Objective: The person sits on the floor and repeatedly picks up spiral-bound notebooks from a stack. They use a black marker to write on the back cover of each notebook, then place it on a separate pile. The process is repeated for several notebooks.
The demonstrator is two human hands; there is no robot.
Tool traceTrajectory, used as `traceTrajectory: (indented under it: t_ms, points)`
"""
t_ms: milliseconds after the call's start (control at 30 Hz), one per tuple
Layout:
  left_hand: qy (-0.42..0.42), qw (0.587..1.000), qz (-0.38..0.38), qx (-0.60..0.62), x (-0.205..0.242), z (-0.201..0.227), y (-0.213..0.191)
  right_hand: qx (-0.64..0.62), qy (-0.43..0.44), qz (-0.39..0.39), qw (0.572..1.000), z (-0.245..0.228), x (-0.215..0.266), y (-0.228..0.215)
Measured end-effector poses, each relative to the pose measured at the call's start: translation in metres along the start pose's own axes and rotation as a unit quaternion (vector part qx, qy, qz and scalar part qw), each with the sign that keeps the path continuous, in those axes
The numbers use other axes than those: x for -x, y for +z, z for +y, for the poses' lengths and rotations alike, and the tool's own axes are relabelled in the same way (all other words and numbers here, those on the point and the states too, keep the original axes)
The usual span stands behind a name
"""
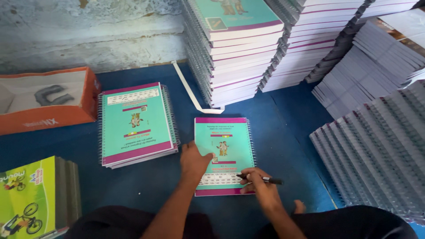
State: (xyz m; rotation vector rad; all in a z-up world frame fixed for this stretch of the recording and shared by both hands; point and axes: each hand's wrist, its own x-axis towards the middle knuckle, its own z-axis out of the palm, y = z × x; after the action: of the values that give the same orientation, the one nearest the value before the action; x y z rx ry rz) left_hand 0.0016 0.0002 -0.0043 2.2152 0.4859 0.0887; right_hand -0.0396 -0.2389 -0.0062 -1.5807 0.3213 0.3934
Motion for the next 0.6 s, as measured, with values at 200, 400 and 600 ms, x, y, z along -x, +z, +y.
traceTrajectory:
  t_ms: [200, 400, 600]
  points:
    - [0.001, 1.0, 0.002, 0.01, 0.001, -0.002, 0.002, 0.043, -0.006, 0.021, 0.999, -0.001, 0.0, 0.004]
    - [0.0, 1.0, 0.003, -0.003, 0.0, -0.003, 0.003, 0.124, -0.014, 0.011, 0.992, -0.008, 0.006, 0.011]
    - [-0.02, 1.0, -0.011, -0.004, 0.0, 0.0, 0.0, 0.173, 0.012, 0.025, 0.984, -0.015, 0.013, 0.018]
